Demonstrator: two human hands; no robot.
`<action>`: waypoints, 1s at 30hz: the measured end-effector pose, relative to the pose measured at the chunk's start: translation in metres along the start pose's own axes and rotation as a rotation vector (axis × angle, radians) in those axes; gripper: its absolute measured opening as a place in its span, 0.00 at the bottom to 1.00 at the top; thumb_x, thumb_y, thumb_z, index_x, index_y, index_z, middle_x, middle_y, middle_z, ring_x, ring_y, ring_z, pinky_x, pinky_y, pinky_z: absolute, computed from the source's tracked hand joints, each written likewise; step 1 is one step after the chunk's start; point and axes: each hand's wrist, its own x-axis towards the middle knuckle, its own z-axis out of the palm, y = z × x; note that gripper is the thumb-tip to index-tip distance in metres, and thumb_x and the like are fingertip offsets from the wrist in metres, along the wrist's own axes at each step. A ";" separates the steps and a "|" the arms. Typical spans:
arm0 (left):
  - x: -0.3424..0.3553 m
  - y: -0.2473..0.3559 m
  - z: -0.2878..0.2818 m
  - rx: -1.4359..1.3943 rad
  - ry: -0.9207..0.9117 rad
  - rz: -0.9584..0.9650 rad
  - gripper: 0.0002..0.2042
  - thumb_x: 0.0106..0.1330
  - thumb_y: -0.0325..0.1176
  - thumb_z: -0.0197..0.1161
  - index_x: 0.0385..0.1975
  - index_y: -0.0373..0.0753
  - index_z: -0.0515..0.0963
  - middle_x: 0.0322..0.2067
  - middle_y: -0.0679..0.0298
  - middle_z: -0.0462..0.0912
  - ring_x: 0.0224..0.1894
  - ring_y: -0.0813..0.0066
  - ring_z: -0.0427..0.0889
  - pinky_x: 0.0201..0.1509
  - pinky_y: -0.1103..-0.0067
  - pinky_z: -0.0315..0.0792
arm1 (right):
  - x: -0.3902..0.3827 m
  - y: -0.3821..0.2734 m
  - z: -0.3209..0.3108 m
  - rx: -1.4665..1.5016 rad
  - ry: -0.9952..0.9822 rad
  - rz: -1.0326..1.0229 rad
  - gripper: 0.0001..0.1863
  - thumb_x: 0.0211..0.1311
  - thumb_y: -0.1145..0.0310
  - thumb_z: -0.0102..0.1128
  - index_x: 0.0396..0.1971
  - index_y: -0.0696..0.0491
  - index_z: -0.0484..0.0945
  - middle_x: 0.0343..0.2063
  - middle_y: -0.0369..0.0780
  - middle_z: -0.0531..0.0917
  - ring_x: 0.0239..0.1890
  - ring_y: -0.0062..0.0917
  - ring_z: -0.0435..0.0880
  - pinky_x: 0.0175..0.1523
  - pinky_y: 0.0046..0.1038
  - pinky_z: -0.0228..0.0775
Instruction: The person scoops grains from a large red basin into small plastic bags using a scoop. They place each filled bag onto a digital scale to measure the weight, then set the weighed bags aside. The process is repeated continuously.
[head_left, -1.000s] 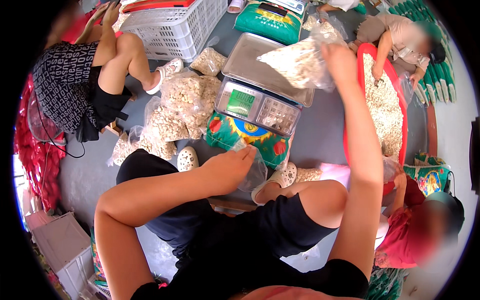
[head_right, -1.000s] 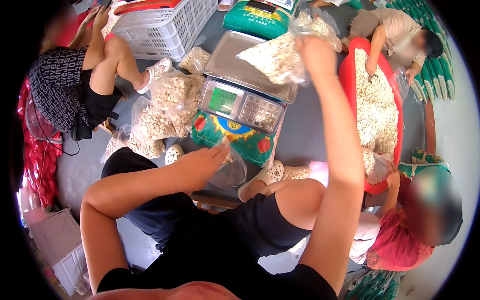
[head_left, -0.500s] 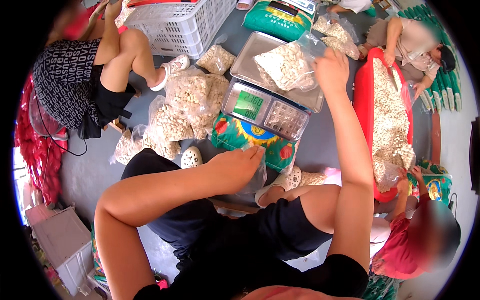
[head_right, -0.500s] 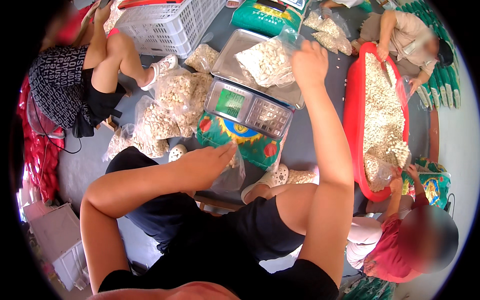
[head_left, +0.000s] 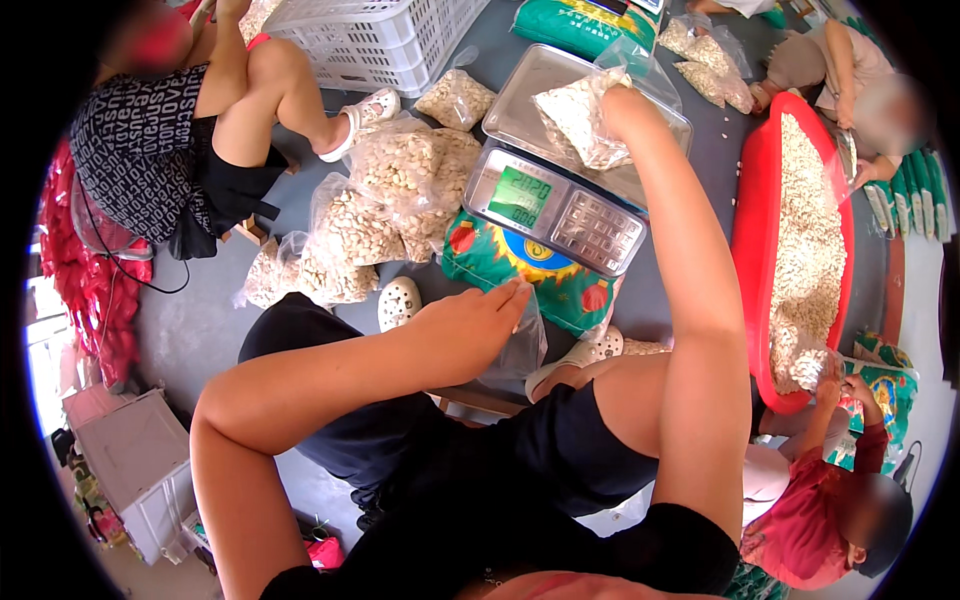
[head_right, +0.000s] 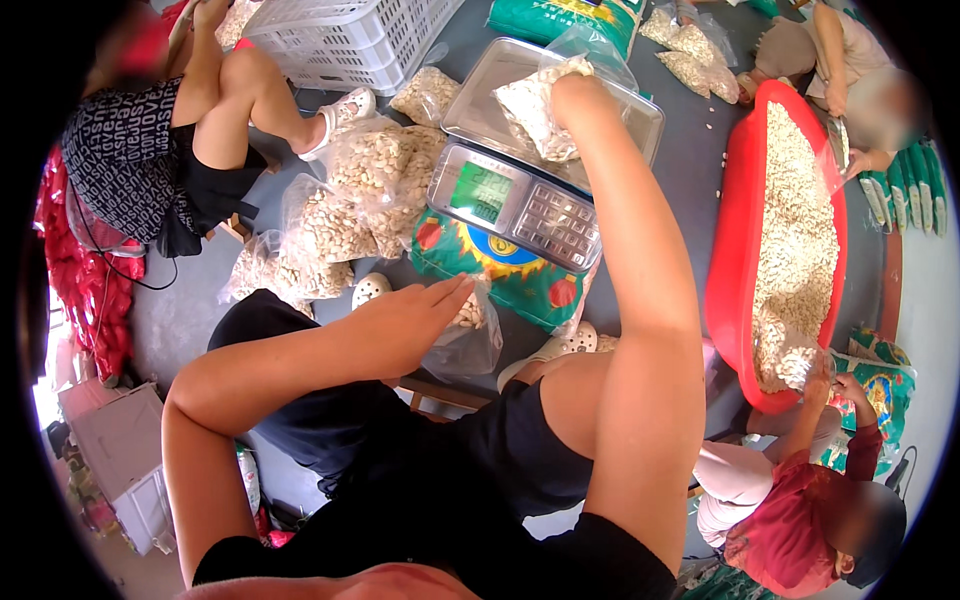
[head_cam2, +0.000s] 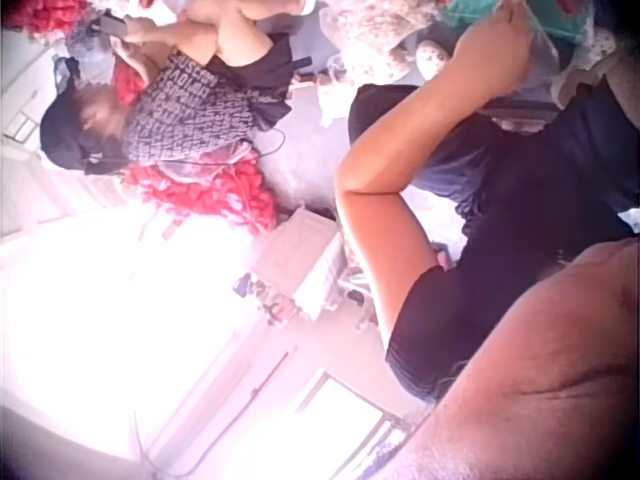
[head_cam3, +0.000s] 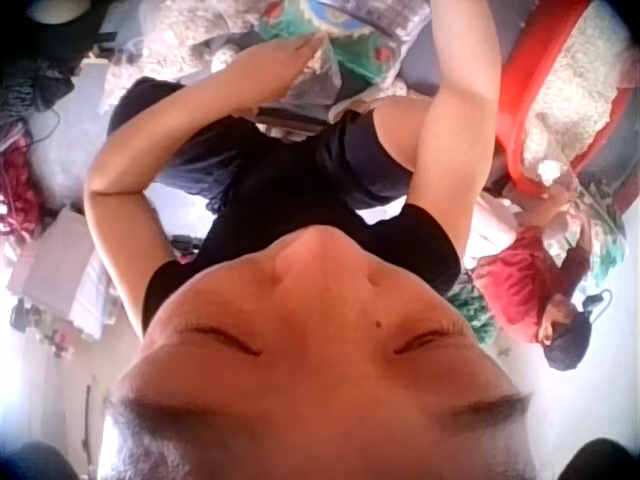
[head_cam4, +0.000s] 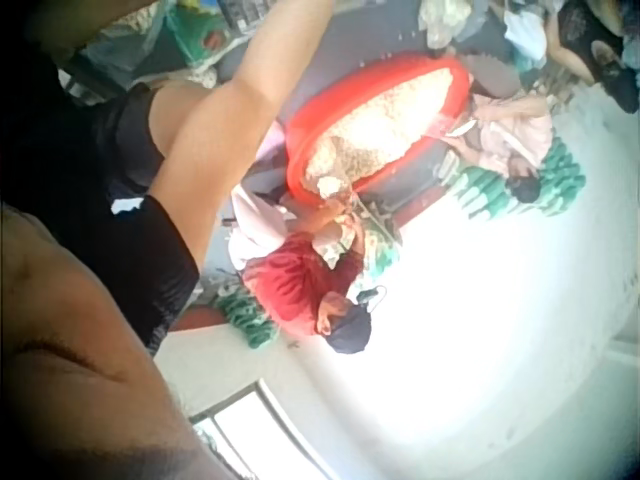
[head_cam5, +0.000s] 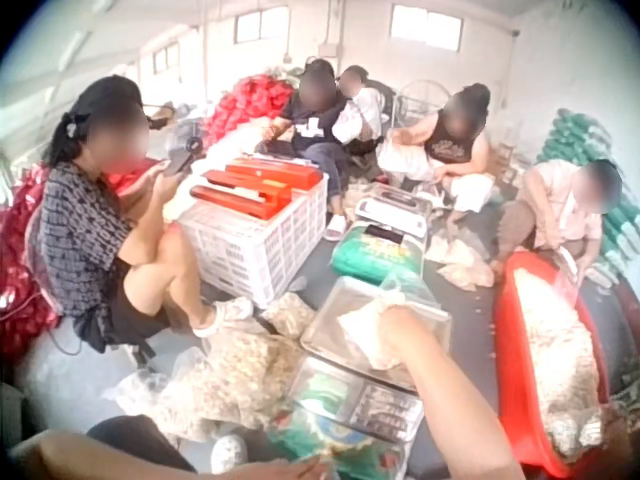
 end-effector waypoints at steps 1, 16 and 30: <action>-0.001 0.000 -0.001 -0.006 0.000 -0.003 0.31 0.55 0.22 0.53 0.61 0.23 0.56 0.60 0.44 0.63 0.43 0.51 0.77 0.46 0.66 0.75 | 0.009 0.003 0.009 0.011 0.025 0.073 0.24 0.50 0.73 0.57 0.49 0.64 0.72 0.53 0.55 0.73 0.50 0.48 0.77 0.52 0.39 0.73; -0.012 -0.015 -0.015 -0.065 -0.135 -0.091 0.35 0.52 0.19 0.55 0.63 0.27 0.53 0.63 0.47 0.60 0.49 0.48 0.75 0.53 0.66 0.72 | 0.006 -0.002 0.021 0.174 0.136 -0.004 0.19 0.63 0.65 0.46 0.53 0.42 0.73 0.57 0.43 0.70 0.54 0.41 0.75 0.54 0.40 0.70; -0.018 -0.026 -0.016 -0.119 -0.099 -0.173 0.37 0.48 0.17 0.55 0.64 0.27 0.53 0.63 0.45 0.60 0.55 0.50 0.72 0.56 0.68 0.69 | 0.005 0.014 0.003 0.546 0.341 0.078 0.19 0.46 0.68 0.64 0.43 0.44 0.80 0.33 0.45 0.83 0.37 0.36 0.83 0.41 0.34 0.75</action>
